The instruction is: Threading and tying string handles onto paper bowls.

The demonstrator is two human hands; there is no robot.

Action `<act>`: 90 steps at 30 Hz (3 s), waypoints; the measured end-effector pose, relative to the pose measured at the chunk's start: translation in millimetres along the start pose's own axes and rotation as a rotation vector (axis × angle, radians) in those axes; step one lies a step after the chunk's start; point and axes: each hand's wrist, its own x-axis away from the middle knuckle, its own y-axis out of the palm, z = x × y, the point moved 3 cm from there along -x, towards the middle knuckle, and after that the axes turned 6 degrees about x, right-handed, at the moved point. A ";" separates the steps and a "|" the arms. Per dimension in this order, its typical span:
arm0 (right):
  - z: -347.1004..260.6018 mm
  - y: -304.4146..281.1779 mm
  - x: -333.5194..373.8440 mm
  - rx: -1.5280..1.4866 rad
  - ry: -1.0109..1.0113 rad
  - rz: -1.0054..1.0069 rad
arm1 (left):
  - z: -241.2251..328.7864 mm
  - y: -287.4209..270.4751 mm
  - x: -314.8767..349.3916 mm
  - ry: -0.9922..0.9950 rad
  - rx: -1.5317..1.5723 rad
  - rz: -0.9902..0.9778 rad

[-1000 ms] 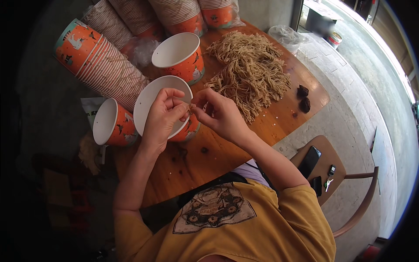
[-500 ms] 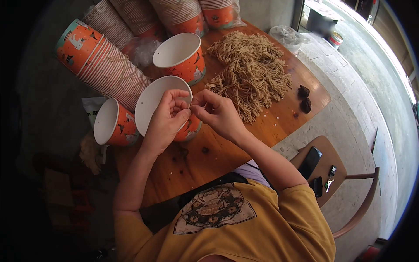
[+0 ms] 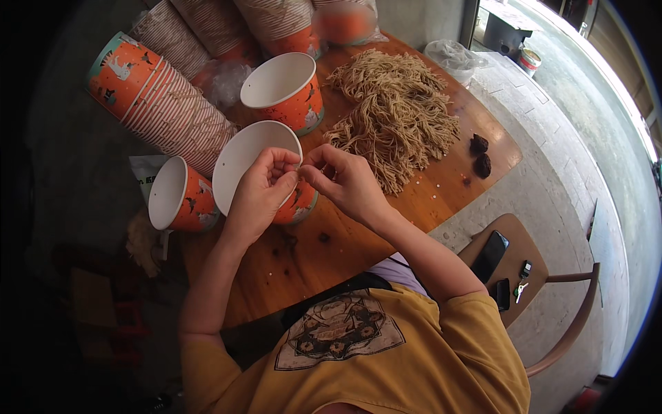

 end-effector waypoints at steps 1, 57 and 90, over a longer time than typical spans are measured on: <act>-0.9 -0.7 0.0 0.037 -0.010 0.009 | 0.2 0.4 -0.1 0.006 -0.007 -0.006; -16.4 -5.2 7.8 0.613 -0.388 0.148 | 5.2 7.4 1.9 0.304 -0.450 0.144; -106.5 9.9 -3.7 -0.282 -0.048 -0.332 | 11.1 -11.7 60.5 0.358 -0.520 0.228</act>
